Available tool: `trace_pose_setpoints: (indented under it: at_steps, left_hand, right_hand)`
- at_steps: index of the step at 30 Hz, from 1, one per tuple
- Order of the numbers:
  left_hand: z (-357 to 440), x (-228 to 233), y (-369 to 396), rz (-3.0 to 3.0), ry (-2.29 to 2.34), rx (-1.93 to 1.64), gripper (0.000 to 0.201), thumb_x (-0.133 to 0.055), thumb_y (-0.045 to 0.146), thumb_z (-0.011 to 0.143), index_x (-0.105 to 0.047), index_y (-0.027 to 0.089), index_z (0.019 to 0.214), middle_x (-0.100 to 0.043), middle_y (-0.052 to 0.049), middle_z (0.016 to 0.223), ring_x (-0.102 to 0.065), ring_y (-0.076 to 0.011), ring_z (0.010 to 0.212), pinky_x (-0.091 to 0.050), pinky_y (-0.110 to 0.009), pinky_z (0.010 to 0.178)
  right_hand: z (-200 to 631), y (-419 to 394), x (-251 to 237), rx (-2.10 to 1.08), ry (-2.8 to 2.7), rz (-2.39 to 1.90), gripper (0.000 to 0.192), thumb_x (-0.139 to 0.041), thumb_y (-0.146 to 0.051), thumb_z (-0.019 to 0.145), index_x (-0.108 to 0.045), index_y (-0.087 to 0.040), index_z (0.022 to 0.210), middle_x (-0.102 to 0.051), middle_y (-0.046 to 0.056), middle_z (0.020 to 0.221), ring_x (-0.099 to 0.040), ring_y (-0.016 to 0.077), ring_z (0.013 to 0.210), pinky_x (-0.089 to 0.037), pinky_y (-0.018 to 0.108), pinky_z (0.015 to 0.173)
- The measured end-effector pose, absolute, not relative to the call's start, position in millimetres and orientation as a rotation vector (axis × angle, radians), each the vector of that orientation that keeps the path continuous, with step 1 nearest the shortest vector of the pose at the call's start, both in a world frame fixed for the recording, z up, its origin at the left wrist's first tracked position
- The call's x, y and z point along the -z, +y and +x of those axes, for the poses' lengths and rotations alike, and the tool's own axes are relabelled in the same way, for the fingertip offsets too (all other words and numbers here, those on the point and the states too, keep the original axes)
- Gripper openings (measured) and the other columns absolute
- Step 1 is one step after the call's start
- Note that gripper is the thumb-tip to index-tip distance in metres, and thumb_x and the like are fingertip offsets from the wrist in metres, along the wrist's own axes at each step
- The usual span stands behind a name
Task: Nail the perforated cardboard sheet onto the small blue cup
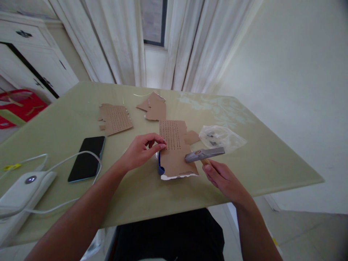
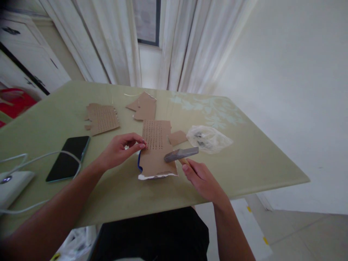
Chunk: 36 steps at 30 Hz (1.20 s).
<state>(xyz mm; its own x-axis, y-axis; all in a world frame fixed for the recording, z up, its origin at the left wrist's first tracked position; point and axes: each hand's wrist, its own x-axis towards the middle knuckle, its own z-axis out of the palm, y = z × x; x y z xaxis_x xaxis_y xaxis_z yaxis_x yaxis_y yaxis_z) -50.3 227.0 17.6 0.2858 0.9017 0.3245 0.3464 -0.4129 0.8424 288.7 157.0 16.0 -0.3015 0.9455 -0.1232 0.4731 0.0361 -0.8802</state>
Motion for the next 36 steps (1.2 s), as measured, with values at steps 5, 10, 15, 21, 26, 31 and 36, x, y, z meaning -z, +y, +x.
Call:
trace_pose_setpoints:
  at_steps: [5, 10, 15, 21, 26, 31, 36]
  left_hand:
    - [-49.9, -18.9, 227.0, 1.921, 1.104, -1.096, 0.024, -0.074, 0.044, 0.097, -0.082, 0.022, 0.093, -0.082, -0.002, 0.086, -0.056, -0.0139, 0.064, -0.043, -0.027, 0.060]
    - [-50.7, -19.6, 227.1, 1.916, 1.102, -1.094, 0.023, -0.075, 0.043, 0.096, -0.083, 0.022, 0.094, -0.082, -0.002, 0.088, -0.058, -0.0143, 0.066, -0.043, -0.027, 0.060]
    - [-50.6, -19.7, 226.4, 1.914, 1.086, -1.101, 0.023, -0.075, 0.043, 0.097, -0.083, 0.021, 0.095, -0.082, -0.002, 0.088, -0.057, -0.0140, 0.066, -0.043, -0.027, 0.062]
    - [-50.2, -19.4, 226.3, 1.906, 1.071, -1.125, 0.021, -0.076, 0.041, 0.097, -0.083, 0.021, 0.094, -0.081, -0.001, 0.086, -0.057, -0.0135, 0.066, -0.042, -0.026, 0.061]
    - [-51.0, -18.9, 226.0, 1.930, 1.065, -1.120, 0.020, -0.076, 0.039, 0.098, -0.083, 0.021, 0.096, -0.081, -0.001, 0.087, -0.057, -0.0125, 0.067, -0.042, -0.025, 0.061]
    - [-50.7, -17.5, 225.9, 1.923, 1.061, -1.128, 0.020, -0.077, 0.039, 0.098, -0.083, 0.020, 0.096, -0.082, -0.001, 0.088, -0.056, -0.0119, 0.066, -0.042, -0.025, 0.060]
    - [-49.8, -17.3, 225.9, 1.911, 1.064, -1.132, 0.020, -0.077, 0.039, 0.097, -0.083, 0.020, 0.095, -0.081, -0.001, 0.087, -0.056, -0.0122, 0.065, -0.041, -0.025, 0.060]
  right_hand:
    - [287.9, 156.6, -16.3, -1.202, -1.807, -1.441, 0.055, -0.052, -0.072, 0.109, -0.050, -0.025, 0.080, -0.041, -0.003, 0.068, -0.037, 0.0134, 0.057, -0.027, 0.028, 0.050]
    - [287.8, 156.6, -15.7, -1.200, -1.818, -1.440, 0.055, -0.052, -0.071, 0.109, -0.050, -0.025, 0.080, -0.041, -0.004, 0.068, -0.038, 0.0139, 0.058, -0.028, 0.028, 0.051]
    - [288.3, 156.1, -14.4, -1.180, -1.816, -1.453, 0.056, -0.052, -0.072, 0.108, -0.050, -0.025, 0.079, -0.041, -0.003, 0.068, -0.037, 0.0140, 0.058, -0.027, 0.028, 0.050]
    - [287.2, 155.3, -15.1, -1.194, -1.801, -1.451, 0.055, -0.053, -0.072, 0.108, -0.051, -0.024, 0.080, -0.040, -0.004, 0.067, -0.036, 0.0134, 0.057, -0.027, 0.028, 0.049]
    - [286.9, 155.4, -14.7, -1.201, -1.791, -1.439, 0.054, -0.055, -0.070, 0.108, -0.051, -0.024, 0.080, -0.040, -0.004, 0.069, -0.035, 0.0128, 0.059, -0.026, 0.026, 0.049]
    - [287.9, 155.5, -14.5, -1.204, -1.799, -1.433, 0.054, -0.055, -0.070, 0.109, -0.050, -0.024, 0.080, -0.039, -0.004, 0.069, -0.035, 0.0126, 0.058, -0.025, 0.026, 0.049]
    - [289.0, 155.4, -14.1, -1.223, -1.806, -1.436, 0.053, -0.053, -0.069, 0.109, -0.051, -0.024, 0.081, -0.039, -0.004, 0.069, -0.036, 0.0127, 0.057, -0.026, 0.027, 0.049]
